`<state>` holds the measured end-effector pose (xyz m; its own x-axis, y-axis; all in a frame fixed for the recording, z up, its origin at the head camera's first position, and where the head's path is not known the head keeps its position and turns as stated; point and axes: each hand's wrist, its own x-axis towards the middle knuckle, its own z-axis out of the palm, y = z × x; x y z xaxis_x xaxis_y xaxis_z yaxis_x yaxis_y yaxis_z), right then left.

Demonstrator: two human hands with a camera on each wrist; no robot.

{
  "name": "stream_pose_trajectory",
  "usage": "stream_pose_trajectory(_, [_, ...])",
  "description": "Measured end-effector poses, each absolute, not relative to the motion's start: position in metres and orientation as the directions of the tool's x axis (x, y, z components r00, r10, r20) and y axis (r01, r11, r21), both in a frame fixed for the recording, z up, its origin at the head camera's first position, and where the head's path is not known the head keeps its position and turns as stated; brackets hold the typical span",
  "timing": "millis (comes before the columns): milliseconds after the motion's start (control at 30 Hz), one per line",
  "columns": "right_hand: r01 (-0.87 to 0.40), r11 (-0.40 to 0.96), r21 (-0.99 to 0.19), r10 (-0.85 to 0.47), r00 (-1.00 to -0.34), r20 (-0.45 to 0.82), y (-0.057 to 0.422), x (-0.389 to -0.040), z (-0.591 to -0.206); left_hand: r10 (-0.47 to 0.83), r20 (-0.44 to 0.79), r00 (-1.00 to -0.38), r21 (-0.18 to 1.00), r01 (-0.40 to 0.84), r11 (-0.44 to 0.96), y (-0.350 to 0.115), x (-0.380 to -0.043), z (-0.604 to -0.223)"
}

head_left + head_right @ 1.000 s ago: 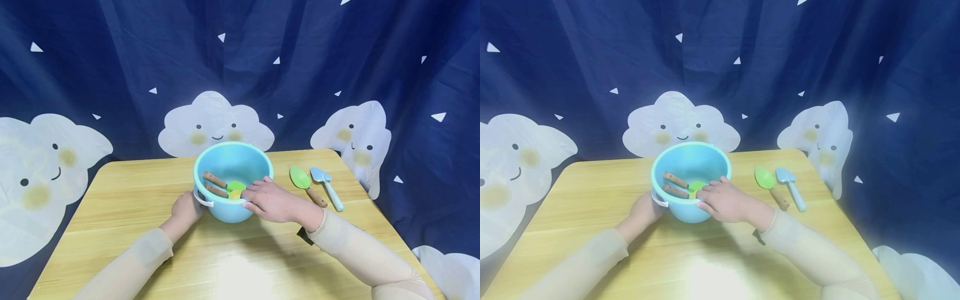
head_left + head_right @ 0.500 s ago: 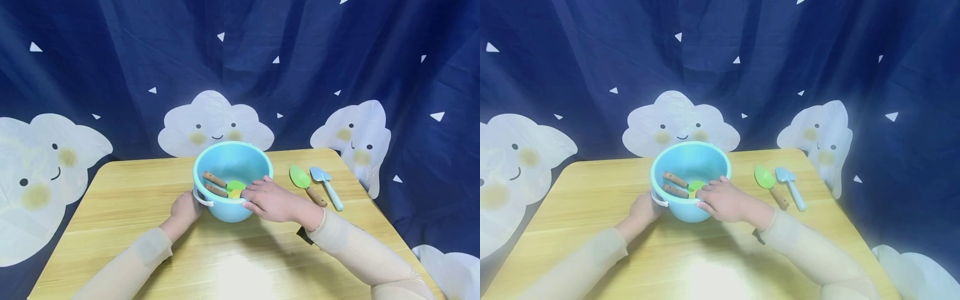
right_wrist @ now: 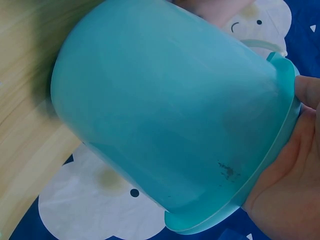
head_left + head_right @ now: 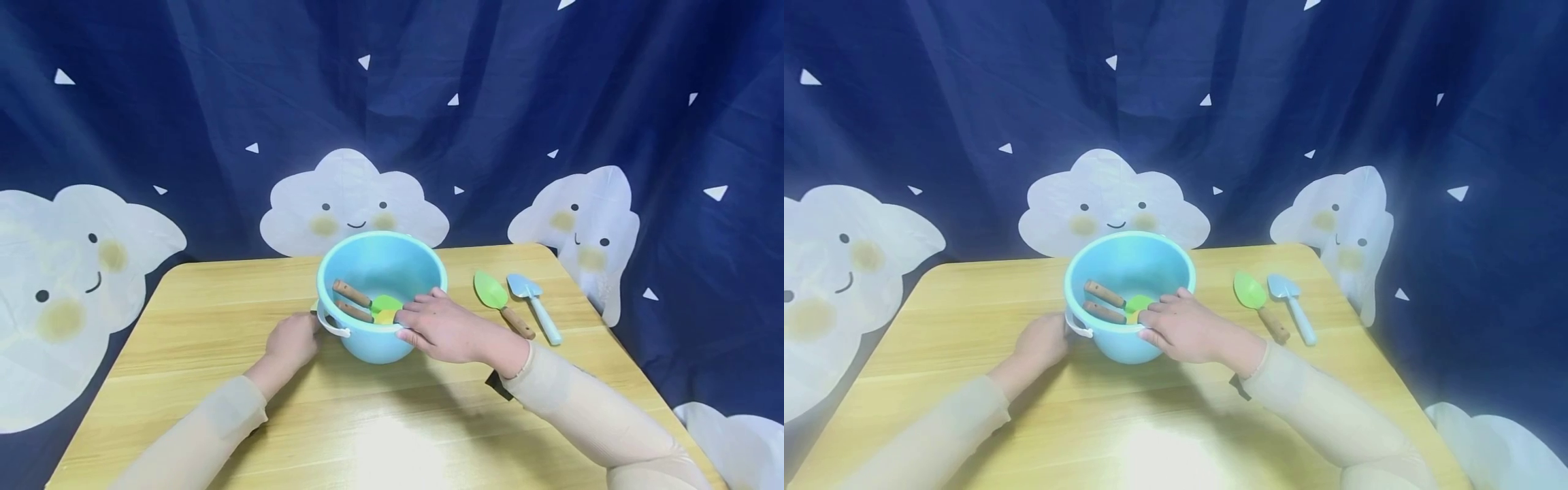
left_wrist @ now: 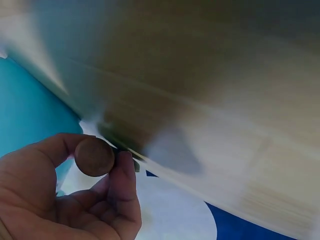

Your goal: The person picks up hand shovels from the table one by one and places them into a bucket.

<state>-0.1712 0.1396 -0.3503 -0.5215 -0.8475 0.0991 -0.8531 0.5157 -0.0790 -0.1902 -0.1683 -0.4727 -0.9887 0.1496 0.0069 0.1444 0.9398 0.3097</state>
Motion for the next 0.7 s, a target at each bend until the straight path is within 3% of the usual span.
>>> stream_pose_trajectory(200, [-0.848, 0.522, -0.091, -0.843, -0.529, 0.092, 0.14, -0.17, -0.35, 0.134, -0.014, -0.991, 0.321, 0.123, 0.939, -0.181, -0.187, -0.467])
stream_pose_trajectory(700, [-0.852, 0.515, -0.1, -0.847, -0.523, 0.096, 0.142, -0.171, -0.351, 0.153, 0.092, -0.984, 0.363, 0.176, 0.915, -0.211, -0.183, -0.431])
